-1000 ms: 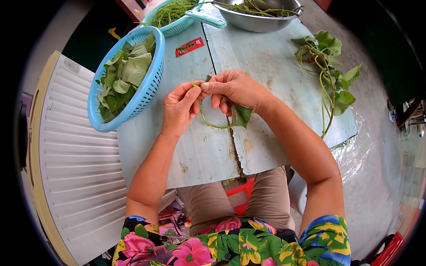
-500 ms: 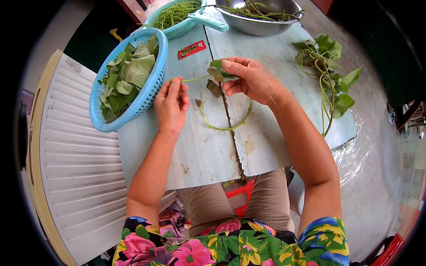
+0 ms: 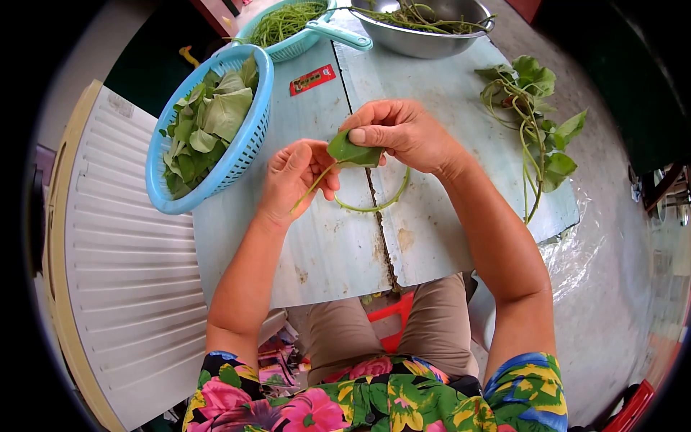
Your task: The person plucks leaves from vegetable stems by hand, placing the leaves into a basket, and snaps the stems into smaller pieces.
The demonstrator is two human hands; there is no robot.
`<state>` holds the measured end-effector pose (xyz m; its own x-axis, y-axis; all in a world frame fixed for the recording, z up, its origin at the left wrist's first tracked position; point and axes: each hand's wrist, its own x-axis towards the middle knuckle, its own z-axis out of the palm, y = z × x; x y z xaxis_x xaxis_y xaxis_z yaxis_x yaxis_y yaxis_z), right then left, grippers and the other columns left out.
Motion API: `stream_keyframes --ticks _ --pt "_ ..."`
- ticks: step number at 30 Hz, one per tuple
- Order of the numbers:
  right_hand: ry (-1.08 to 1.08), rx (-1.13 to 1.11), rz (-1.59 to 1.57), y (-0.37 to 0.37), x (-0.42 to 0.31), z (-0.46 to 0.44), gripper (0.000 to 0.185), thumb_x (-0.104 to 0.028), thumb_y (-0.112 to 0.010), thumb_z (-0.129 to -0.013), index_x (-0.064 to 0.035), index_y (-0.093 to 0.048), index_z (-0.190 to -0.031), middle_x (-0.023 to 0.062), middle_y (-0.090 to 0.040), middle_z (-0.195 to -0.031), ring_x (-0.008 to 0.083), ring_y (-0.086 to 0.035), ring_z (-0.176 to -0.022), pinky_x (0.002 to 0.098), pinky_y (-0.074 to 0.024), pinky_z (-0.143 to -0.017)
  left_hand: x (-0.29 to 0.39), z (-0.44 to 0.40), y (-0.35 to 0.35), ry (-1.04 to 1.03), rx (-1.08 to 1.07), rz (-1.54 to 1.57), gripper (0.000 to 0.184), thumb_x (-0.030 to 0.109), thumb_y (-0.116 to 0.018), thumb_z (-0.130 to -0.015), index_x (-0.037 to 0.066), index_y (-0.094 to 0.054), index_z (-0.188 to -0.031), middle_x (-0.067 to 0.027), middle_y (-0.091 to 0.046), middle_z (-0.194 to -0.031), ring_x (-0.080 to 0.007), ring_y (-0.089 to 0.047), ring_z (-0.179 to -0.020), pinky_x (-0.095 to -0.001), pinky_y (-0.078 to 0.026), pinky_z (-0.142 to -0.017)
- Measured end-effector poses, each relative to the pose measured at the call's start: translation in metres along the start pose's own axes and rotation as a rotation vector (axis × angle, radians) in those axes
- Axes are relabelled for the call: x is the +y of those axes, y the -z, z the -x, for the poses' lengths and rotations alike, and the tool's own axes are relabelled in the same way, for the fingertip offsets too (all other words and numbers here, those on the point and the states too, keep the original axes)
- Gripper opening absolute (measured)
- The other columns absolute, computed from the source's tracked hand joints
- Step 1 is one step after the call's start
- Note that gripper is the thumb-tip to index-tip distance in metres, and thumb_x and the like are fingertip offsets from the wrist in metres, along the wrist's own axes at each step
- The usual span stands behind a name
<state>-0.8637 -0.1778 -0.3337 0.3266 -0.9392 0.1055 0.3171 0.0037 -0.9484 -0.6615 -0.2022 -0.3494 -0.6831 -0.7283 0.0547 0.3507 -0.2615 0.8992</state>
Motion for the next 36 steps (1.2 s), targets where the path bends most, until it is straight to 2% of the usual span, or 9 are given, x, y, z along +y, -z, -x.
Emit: stream_keyframes --ticks 3,6,9,12,16,18,22,28,36 --pt "-0.012 0.039 0.149 -0.006 -0.001 0.001 0.016 -0.016 -0.061 -0.078 -0.0032 -0.063 -0.088 0.0000 -0.060 -0.076 0.0059 -0.050 -0.062 0.0198 -0.0402 -0.050 0.000 0.002 -0.004 0.148 -0.018 0.012 0.026 0.024 -0.055 -0.084 -0.001 -0.057 -0.084 -0.0084 -0.058 -0.068 -0.0150 -0.057 -0.053 -0.0252 -0.046 -0.044" --pt "0.013 0.071 0.194 -0.008 -0.001 0.000 0.016 -0.016 -0.061 -0.078 -0.0029 -0.062 -0.088 0.0002 -0.060 -0.076 0.0055 -0.050 -0.062 0.0199 -0.0401 -0.050 0.000 0.002 -0.008 0.180 0.020 -0.045 0.019 0.019 -0.056 -0.082 0.000 -0.057 -0.081 -0.0075 -0.057 -0.065 -0.0131 -0.055 -0.051 -0.0232 -0.045 -0.040" --pt "0.020 0.125 0.235 -0.011 -0.002 -0.001 0.022 -0.022 -0.058 -0.081 -0.0021 -0.061 -0.090 0.0009 -0.060 -0.076 0.0062 -0.049 -0.058 0.0201 -0.0393 -0.049 -0.003 0.001 -0.010 0.163 0.050 -0.076 0.018 0.018 -0.056 -0.083 0.000 -0.057 -0.081 -0.0069 -0.057 -0.065 -0.0121 -0.055 -0.050 -0.0228 -0.044 -0.040" --pt "-0.022 0.274 0.104 -0.010 0.002 -0.003 0.041 -0.038 -0.048 -0.085 0.0011 -0.058 -0.089 0.0009 -0.055 -0.068 0.0077 -0.045 -0.051 0.0206 -0.0376 -0.048 -0.005 0.001 -0.010 0.120 0.112 -0.069 0.019 0.018 -0.056 -0.083 -0.001 -0.057 -0.082 -0.0065 -0.057 -0.066 -0.0115 -0.054 -0.050 -0.0228 -0.044 -0.040" --pt "-0.067 0.178 0.064 -0.012 -0.002 -0.001 0.037 -0.037 -0.054 -0.082 -0.0001 -0.057 -0.087 0.0008 -0.053 -0.064 0.0065 -0.044 -0.049 0.0201 -0.0367 -0.046 -0.006 0.001 -0.009 0.069 0.173 -0.073 0.019 0.017 -0.054 -0.084 -0.001 -0.057 -0.082 -0.0062 -0.056 -0.066 -0.0110 -0.053 -0.050 -0.0228 -0.043 -0.039" --pt "-0.066 0.118 0.225 -0.019 -0.001 0.000 0.030 -0.032 -0.061 -0.078 -0.0025 -0.057 -0.084 0.0000 -0.053 -0.062 0.0052 -0.043 -0.048 0.0194 -0.0357 -0.044 -0.005 0.001 -0.012 0.052 0.189 -0.104 0.019 0.017 -0.053 -0.084 -0.001 -0.057 -0.082 -0.0059 -0.056 -0.066 -0.0107 -0.053 -0.050 -0.0226 -0.043 -0.040" --pt "-0.083 0.128 0.209 -0.029 0.004 -0.001 0.023 -0.024 -0.068 -0.074 -0.0050 -0.056 -0.078 -0.0026 -0.052 -0.061 0.0035 -0.043 -0.050 0.0181 -0.0346 -0.043 -0.003 0.002 -0.017 0.020 0.187 -0.212 0.020 0.017 -0.052 -0.085 -0.002 -0.057 -0.081 -0.0051 -0.056 -0.065 -0.0096 -0.053 -0.050 -0.0220 -0.043 -0.040" --pt "-0.077 0.188 0.237 -0.027 0.004 -0.001 0.018 -0.021 -0.063 -0.078 -0.0043 -0.060 -0.075 -0.0035 -0.051 -0.060 0.0029 -0.042 -0.049 0.0173 -0.0333 -0.042 -0.006 0.004 -0.020 0.008 0.148 -0.297 0.020 0.016 -0.051 -0.085 -0.002 -0.058 -0.084 -0.0051 -0.056 -0.066 -0.0091 -0.052 -0.050 -0.0217 -0.044 -0.041" --pt "-0.092 0.220 0.197 -0.024 0.005 -0.002 0.022 -0.025 -0.059 -0.081 -0.0043 -0.060 -0.076 -0.0031 -0.050 -0.059 0.0032 -0.040 -0.048 0.0172 -0.0321 -0.042 -0.005 0.004 -0.015 0.011 0.103 -0.231 0.020 0.016 -0.050 -0.086 -0.003 -0.057 -0.084 -0.0059 -0.057 -0.067 -0.0095 -0.053 -0.052 -0.0220 -0.045 -0.041"
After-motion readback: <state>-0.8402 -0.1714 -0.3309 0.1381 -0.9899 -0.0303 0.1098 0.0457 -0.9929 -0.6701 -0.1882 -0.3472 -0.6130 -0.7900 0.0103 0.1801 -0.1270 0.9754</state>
